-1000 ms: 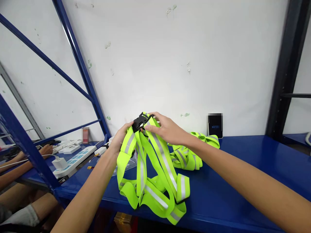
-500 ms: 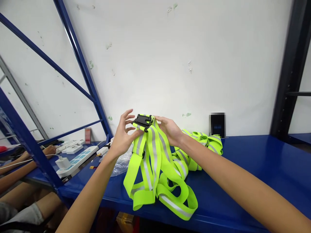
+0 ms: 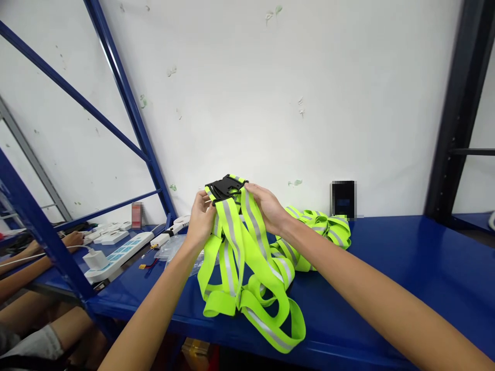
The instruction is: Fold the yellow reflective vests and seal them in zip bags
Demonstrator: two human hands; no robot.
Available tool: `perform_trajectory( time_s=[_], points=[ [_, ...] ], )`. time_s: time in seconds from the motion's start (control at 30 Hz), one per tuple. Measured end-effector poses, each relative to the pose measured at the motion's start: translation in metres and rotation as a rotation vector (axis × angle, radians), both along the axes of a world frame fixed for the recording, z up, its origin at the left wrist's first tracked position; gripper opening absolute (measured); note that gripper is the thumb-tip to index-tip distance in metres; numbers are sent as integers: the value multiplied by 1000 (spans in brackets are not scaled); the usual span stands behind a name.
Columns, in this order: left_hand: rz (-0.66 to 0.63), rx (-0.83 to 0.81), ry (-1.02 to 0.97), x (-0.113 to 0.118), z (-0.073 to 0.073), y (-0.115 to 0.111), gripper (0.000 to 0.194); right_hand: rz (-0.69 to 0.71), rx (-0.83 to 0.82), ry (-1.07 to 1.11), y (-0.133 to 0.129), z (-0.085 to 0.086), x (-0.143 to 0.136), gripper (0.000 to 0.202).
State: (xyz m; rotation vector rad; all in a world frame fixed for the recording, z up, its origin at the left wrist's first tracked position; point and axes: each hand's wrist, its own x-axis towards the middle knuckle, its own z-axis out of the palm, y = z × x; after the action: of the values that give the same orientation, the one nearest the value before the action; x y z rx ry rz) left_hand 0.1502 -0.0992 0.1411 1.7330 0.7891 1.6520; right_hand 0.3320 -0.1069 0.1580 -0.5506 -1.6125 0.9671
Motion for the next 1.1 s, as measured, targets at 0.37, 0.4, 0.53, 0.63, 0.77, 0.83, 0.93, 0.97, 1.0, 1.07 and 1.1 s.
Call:
perform_trajectory(
  time_s=[0.37,0.4,0.53,0.63,0.77,0.83,0.93,0.97,1.0,1.07,1.1],
  points=[
    [114,-9,-72,4,1,-14,13,99,-145,138,-7,7,-2,33],
    [73,-33,-114,7,4,-15,14,43,-114,119,-8,7,-3,36],
    [-154,-51,-322,17,18,-23,29,-215,129,47,-10,10,-13,44],
    [-270,-35,-330,23,26,-32,45,-346,336,61,-14,16,-23,47],
    [-259,13,-197,26,28,-40,44,-482,461,67,-23,28,-31,54],
    [-232,51,-189,27,30,-41,44,-463,515,57,-27,33,-33,54],
    [-247,71,-203,29,33,-37,40,-401,583,50,-27,32,-34,52],
    [-258,79,-206,30,33,-36,38,-391,599,48,-27,30,-35,52],
    [-267,92,-210,31,34,-34,37,-388,612,46,-26,27,-36,52],
    [-277,122,-230,33,34,-30,37,-397,629,32,-23,22,-37,54],
    [-276,129,-247,33,34,-29,37,-408,631,13,-22,19,-37,54]
  ],
)
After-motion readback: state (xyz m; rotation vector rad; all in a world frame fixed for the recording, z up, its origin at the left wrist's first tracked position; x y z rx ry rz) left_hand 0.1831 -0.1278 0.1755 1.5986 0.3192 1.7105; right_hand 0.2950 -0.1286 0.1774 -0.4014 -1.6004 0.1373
